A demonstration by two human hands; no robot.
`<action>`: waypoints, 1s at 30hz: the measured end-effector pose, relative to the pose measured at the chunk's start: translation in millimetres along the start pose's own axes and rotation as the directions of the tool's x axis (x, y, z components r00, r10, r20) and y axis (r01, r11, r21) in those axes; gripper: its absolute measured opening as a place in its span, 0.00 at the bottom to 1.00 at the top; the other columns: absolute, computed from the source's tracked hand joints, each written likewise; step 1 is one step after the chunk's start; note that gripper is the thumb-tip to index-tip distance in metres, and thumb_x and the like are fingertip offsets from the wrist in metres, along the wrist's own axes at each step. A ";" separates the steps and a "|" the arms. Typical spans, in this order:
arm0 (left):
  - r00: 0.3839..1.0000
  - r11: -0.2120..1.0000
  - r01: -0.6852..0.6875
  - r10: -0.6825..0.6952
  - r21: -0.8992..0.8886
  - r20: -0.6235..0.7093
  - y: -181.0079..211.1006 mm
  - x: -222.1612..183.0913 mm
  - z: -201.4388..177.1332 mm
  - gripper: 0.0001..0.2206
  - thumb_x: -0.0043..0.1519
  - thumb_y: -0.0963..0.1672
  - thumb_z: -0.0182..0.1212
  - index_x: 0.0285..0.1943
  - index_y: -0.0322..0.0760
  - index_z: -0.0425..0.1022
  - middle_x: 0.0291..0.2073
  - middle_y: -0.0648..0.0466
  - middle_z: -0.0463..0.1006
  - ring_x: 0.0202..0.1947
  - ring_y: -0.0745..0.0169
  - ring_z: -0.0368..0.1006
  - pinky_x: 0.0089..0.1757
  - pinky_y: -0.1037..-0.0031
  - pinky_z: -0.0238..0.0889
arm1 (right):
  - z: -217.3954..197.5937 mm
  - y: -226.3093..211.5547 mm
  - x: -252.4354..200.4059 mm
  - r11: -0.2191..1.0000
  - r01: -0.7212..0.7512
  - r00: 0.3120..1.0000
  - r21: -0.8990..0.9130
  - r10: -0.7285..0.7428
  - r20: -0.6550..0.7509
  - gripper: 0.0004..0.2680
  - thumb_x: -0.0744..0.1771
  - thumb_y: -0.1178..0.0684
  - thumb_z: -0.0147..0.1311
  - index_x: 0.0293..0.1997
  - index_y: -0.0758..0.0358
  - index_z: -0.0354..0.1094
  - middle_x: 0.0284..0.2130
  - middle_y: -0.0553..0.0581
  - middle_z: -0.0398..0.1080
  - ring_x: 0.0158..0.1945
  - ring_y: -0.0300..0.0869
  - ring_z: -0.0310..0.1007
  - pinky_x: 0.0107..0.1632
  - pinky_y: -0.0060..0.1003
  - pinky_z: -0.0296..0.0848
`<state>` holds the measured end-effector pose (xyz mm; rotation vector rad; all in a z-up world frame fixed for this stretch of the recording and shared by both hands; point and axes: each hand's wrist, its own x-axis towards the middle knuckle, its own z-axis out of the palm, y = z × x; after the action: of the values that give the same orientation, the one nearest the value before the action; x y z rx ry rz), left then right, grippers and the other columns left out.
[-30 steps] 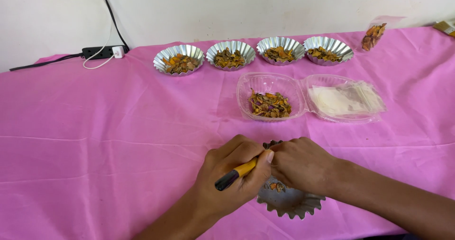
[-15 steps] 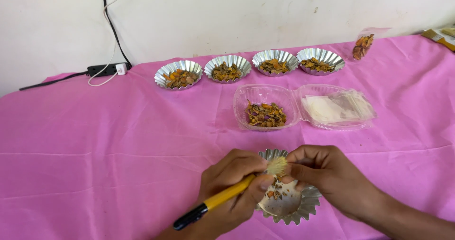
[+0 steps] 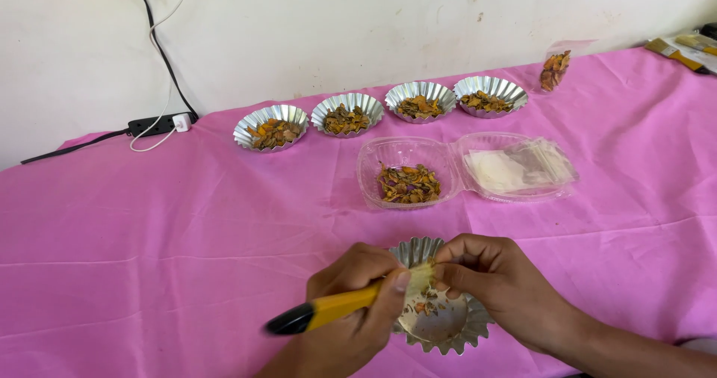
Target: Cleaning small metal cups and sorting small wood components using a brush and hands.
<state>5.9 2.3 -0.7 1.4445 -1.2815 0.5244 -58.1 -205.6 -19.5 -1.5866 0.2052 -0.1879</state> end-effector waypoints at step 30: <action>0.910 0.914 0.403 -0.396 -0.043 0.121 -4.7 -8.5 1.7 0.11 0.65 0.46 0.57 0.30 0.40 0.68 0.19 0.59 0.66 0.19 0.68 0.64 0.24 0.70 0.58 | -3.3 -12.9 -8.0 0.983 0.170 0.983 -0.064 -0.164 0.081 0.03 0.63 0.69 0.62 0.31 0.74 0.83 0.23 0.60 0.83 0.26 0.38 0.77 0.29 0.32 0.74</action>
<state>6.8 3.5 -10.4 1.6429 -1.0346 0.1264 -66.5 -206.5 -6.4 -1.6788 0.0197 -0.2532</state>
